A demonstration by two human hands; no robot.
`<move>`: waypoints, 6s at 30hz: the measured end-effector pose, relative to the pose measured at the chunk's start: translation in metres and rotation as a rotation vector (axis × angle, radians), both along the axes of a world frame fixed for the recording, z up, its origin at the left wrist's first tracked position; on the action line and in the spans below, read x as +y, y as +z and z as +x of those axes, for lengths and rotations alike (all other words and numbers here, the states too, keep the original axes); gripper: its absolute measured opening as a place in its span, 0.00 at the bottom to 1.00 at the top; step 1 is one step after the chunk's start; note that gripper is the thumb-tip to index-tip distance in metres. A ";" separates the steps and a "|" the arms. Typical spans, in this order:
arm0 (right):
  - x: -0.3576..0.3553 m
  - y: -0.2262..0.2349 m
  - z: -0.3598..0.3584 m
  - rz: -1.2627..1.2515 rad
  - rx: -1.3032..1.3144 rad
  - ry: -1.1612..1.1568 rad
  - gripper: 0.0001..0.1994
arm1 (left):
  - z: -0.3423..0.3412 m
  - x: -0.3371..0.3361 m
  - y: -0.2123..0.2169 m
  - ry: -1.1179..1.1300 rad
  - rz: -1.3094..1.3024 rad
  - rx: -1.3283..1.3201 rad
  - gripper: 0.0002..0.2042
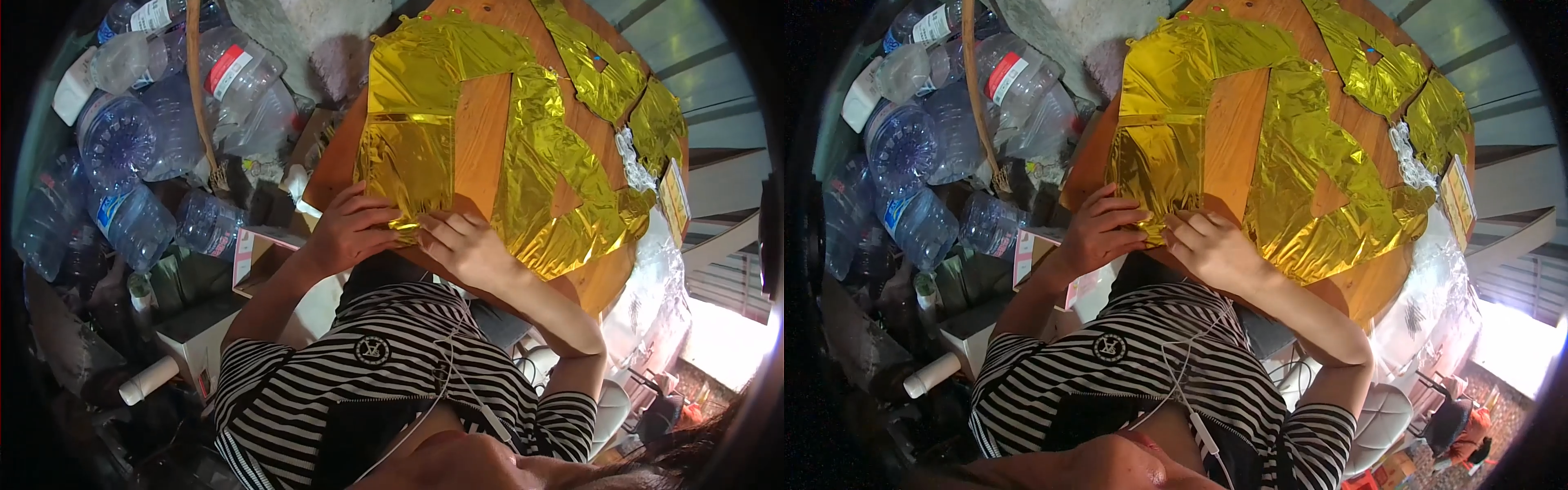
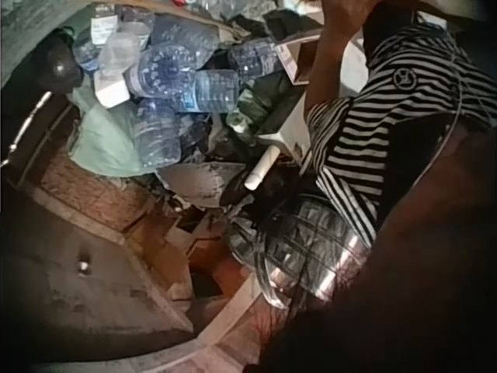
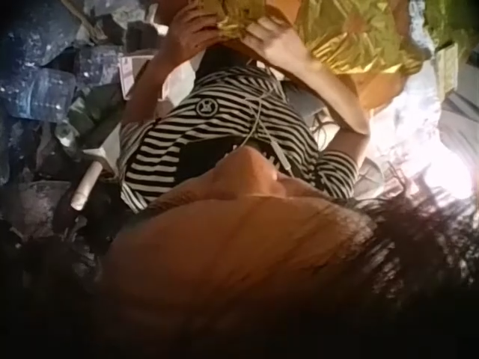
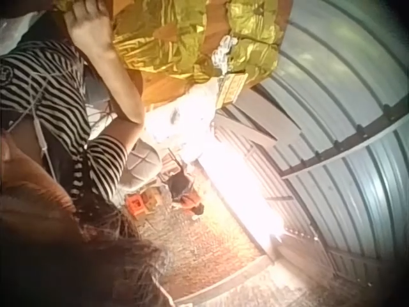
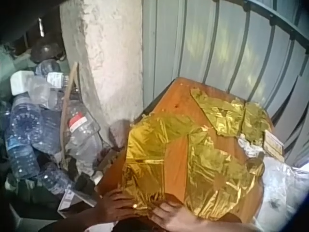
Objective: The person flattens and folds deflated foil balloons by hand on a wooden table.
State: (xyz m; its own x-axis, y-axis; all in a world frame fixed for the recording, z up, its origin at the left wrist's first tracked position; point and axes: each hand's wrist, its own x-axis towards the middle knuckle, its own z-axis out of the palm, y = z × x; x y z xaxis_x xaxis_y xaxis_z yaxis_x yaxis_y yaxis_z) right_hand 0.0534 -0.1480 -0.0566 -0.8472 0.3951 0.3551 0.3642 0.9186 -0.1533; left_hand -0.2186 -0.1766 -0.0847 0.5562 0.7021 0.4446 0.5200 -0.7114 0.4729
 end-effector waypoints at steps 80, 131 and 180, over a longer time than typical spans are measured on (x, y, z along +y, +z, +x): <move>0.053 0.052 -0.031 -1.045 0.364 -0.289 0.06 | 0.030 -0.013 0.029 0.162 0.422 0.243 0.12; -0.060 0.012 0.136 0.211 0.053 -0.632 0.16 | 0.218 0.217 0.022 -0.099 -0.070 0.632 0.29; -0.100 0.000 0.117 0.125 0.023 -0.481 0.14 | 0.219 0.181 -0.018 -0.266 0.183 0.107 0.13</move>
State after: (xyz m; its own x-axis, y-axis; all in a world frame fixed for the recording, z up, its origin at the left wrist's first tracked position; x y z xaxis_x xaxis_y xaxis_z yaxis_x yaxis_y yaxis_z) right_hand 0.1706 -0.2478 -0.0566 -0.5707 0.6926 0.4411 0.7493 0.6590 -0.0651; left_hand 0.0006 0.0049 -0.1026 0.7597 0.4397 0.4790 0.3442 -0.8970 0.2773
